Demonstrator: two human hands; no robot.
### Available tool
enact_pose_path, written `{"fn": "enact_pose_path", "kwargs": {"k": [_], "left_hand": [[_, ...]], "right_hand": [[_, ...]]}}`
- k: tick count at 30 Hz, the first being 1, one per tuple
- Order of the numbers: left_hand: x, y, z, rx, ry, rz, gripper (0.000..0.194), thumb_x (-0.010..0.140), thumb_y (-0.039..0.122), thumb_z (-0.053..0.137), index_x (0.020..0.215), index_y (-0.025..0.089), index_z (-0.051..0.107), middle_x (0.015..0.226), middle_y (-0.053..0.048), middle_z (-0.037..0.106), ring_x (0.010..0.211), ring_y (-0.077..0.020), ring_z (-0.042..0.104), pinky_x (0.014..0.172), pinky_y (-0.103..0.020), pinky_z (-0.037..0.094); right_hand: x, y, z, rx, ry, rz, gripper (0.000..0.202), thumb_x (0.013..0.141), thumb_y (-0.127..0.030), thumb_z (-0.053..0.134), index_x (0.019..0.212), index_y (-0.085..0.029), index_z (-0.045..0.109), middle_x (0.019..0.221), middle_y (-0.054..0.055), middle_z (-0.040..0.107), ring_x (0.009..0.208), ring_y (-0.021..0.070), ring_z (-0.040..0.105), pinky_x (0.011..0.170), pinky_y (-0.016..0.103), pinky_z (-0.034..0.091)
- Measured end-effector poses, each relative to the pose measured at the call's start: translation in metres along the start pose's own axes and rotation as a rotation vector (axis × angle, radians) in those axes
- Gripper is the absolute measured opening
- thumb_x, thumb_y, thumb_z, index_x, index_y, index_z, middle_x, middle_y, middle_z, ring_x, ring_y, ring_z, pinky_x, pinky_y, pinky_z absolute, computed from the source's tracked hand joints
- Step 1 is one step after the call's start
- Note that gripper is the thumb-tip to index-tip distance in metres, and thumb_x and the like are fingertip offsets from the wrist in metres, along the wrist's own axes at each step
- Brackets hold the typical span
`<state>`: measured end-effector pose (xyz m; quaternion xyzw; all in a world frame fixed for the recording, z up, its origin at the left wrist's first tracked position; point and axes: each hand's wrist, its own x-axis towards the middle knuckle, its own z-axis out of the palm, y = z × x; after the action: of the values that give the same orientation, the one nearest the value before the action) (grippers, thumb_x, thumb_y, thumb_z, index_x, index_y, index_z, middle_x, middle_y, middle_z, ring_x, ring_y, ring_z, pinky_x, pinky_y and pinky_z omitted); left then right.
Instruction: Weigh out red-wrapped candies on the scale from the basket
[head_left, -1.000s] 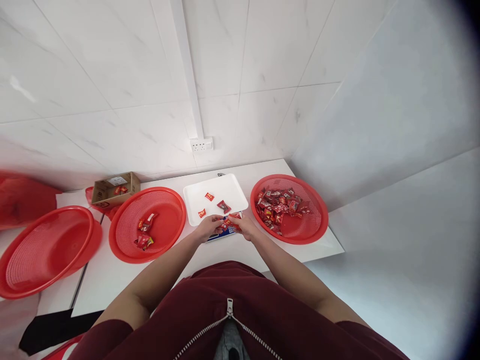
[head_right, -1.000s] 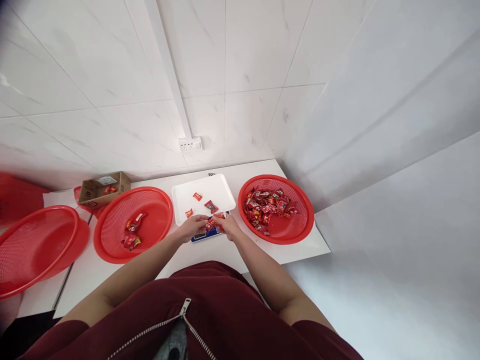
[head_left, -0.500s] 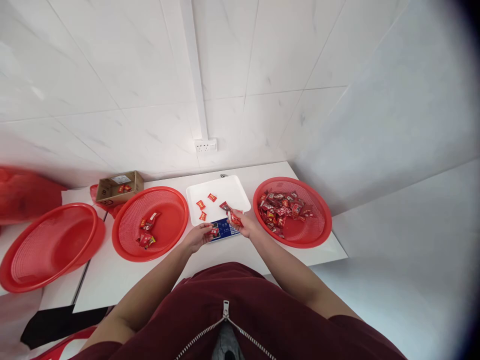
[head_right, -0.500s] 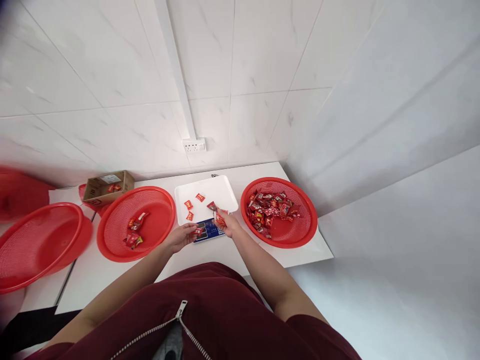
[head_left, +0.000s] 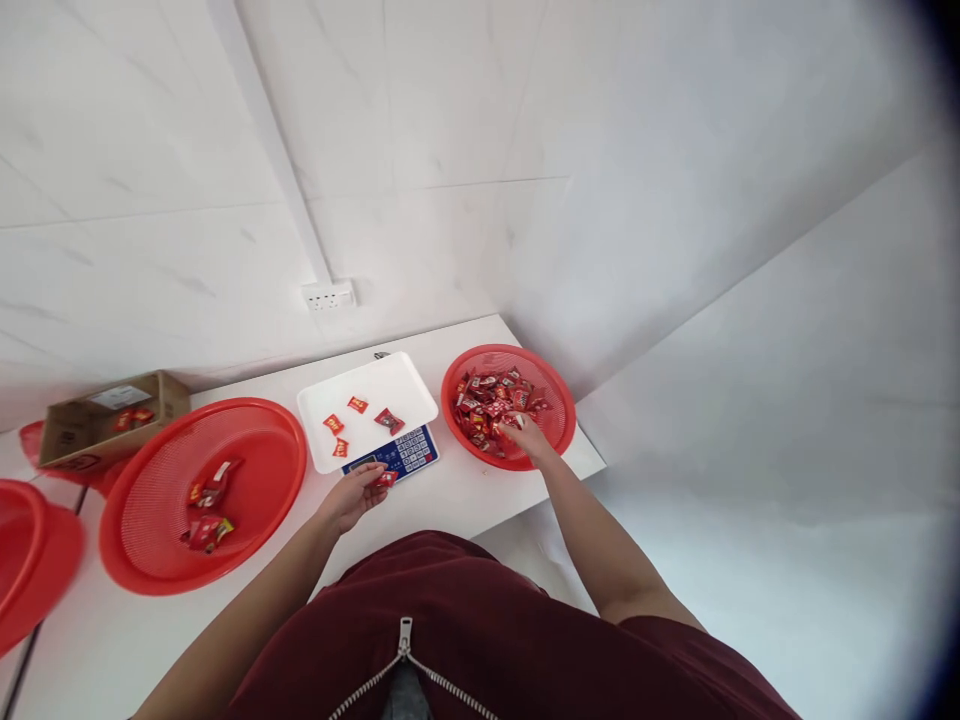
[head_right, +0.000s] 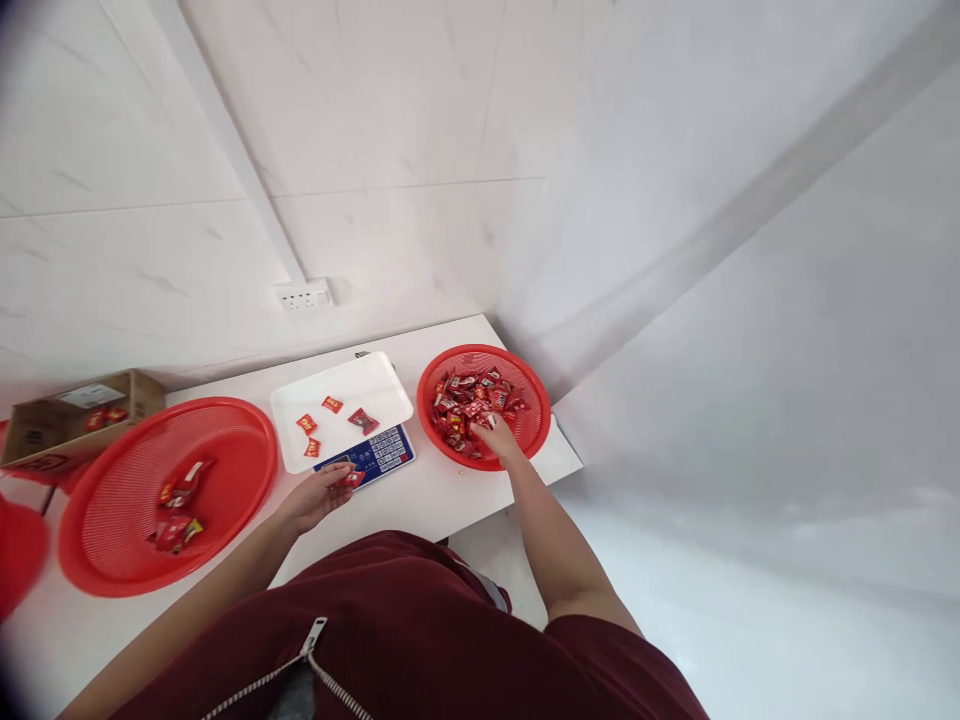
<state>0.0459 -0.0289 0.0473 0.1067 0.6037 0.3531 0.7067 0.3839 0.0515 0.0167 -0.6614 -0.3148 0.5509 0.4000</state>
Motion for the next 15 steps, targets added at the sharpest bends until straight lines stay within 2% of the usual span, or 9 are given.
{"fn": "enact_pose_path", "kwargs": {"k": [4,7,9,12,14,15], "left_hand": [[0.0,-0.006,0.014,0.012,-0.005,-0.012,0.007,0.081,0.011,0.061,0.087,0.016,0.061,0.071,-0.003,0.066,0.051,-0.0084,0.06,0.055,-0.02,0.052],[0.001,-0.007,0.023,0.018,0.006,-0.011,0.007,0.082,0.012,0.061,0.088,0.016,0.061,0.07,-0.002,0.065,0.052,-0.0081,0.06,0.055,-0.019,0.052],[0.001,-0.007,0.027,0.019,0.016,-0.005,0.007,0.083,0.012,0.06,0.089,0.016,0.062,0.071,-0.002,0.065,0.052,-0.0081,0.06,0.055,-0.019,0.052],[0.003,-0.009,0.034,0.007,0.031,0.008,0.008,0.081,0.013,0.063,0.088,0.016,0.062,0.072,-0.003,0.066,0.053,-0.0081,0.06,0.056,-0.019,0.052],[0.005,-0.011,0.037,-0.006,0.043,0.012,0.01,0.079,0.014,0.065,0.088,0.016,0.062,0.073,-0.003,0.066,0.054,-0.0084,0.06,0.056,-0.019,0.052],[0.006,-0.011,0.039,-0.013,0.05,0.014,0.011,0.078,0.014,0.067,0.088,0.016,0.063,0.073,-0.003,0.066,0.054,-0.0085,0.06,0.056,-0.019,0.052]], "right_hand": [[0.016,0.013,-0.024,-0.182,-0.009,-0.003,0.017,0.063,-0.015,0.073,0.077,-0.018,0.064,0.076,0.001,0.068,0.076,0.0188,0.063,0.07,0.03,0.05],[0.033,0.015,-0.034,-0.285,0.04,-0.034,0.013,0.065,-0.012,0.069,0.073,-0.02,0.062,0.076,0.002,0.067,0.083,0.0211,0.063,0.076,0.031,0.049],[0.047,0.011,-0.041,-0.347,0.106,-0.066,0.014,0.065,-0.01,0.067,0.073,-0.02,0.061,0.082,0.004,0.066,0.094,0.0233,0.061,0.082,0.032,0.046],[0.069,0.002,-0.052,-0.41,0.179,-0.117,0.017,0.068,-0.011,0.064,0.082,-0.02,0.063,0.106,0.008,0.064,0.112,0.0242,0.055,0.09,0.031,0.043],[0.083,-0.004,-0.058,-0.432,0.189,-0.138,0.022,0.07,-0.012,0.061,0.09,-0.02,0.064,0.117,0.009,0.06,0.117,0.023,0.051,0.091,0.029,0.042],[0.089,-0.006,-0.06,-0.439,0.177,-0.136,0.023,0.071,-0.012,0.061,0.092,-0.02,0.065,0.117,0.008,0.06,0.116,0.0228,0.052,0.09,0.029,0.043]]}}
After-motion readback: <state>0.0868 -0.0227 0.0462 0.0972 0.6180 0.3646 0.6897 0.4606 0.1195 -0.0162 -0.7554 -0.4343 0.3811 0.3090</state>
